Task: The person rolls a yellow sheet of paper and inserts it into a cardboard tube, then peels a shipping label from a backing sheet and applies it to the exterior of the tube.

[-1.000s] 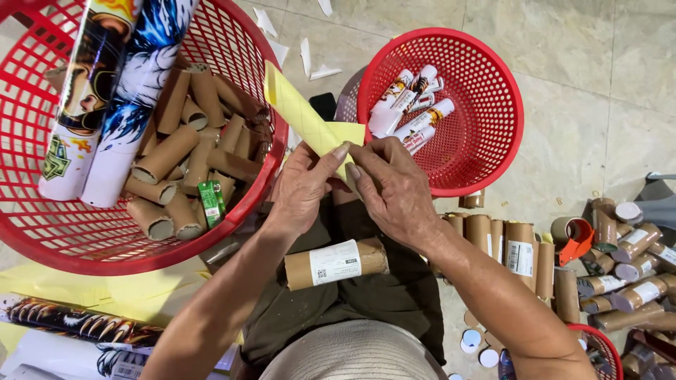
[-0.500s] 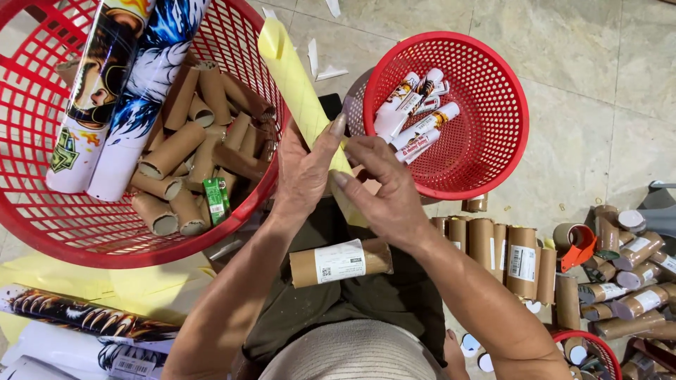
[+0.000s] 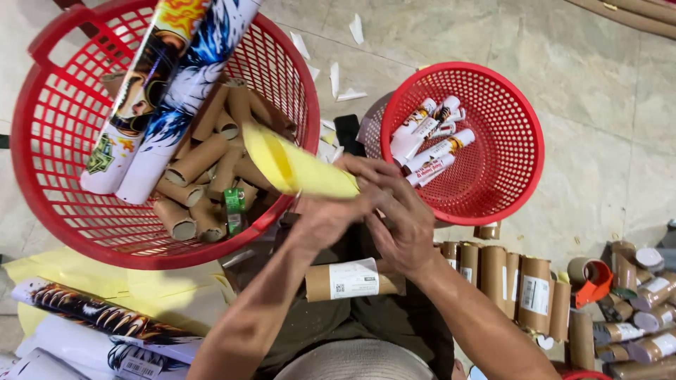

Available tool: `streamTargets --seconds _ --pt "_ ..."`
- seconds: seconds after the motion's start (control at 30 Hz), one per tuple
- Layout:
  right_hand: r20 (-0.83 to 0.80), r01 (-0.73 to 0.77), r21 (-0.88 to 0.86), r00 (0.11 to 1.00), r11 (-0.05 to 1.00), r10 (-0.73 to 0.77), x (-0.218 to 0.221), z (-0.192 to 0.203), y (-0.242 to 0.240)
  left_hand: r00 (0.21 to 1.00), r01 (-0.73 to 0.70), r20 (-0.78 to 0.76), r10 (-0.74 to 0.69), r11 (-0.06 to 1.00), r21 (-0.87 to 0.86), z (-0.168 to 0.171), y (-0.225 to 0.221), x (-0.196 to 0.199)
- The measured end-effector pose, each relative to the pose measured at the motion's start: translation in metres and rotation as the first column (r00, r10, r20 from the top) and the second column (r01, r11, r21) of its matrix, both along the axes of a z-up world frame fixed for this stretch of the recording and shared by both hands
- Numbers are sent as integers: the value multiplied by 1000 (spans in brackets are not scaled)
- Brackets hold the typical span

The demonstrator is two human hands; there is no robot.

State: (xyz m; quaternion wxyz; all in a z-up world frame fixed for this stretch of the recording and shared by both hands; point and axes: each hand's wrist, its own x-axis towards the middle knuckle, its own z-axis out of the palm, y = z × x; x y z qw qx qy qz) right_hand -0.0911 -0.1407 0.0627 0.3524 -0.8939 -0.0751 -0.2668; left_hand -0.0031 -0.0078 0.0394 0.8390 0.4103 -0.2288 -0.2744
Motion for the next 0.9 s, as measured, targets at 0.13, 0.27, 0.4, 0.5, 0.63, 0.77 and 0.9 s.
streamTargets --seconds 0.13,0.27,0.4,0.5,0.63,0.77,0.9 --pt "154 -9 -12 988 1000 11 -4 -16 -3 919 -112 391 49 984 140 19 6 -8" --pt "153 -8 87 988 996 -5 -11 -22 -4 827 -155 552 110 987 37 20 2 -8" --pt "39 94 18 995 995 -95 -11 -27 -4 976 -66 209 53 996 52 3 -2 -11" --pt "12 33 -57 999 998 -32 9 18 8 923 -164 -349 162 986 25 -19 -16 4" --pt "-79 -100 423 986 901 147 12 19 -13 708 -198 -638 303 952 232 -1 -1 40" --pt "-184 11 740 965 672 187 15 -7 -36 691 -346 -661 292 937 51 13 21 56" --pt "-295 -6 786 876 619 383 16 -38 -29 625 -445 -716 311 895 0 22 24 57"
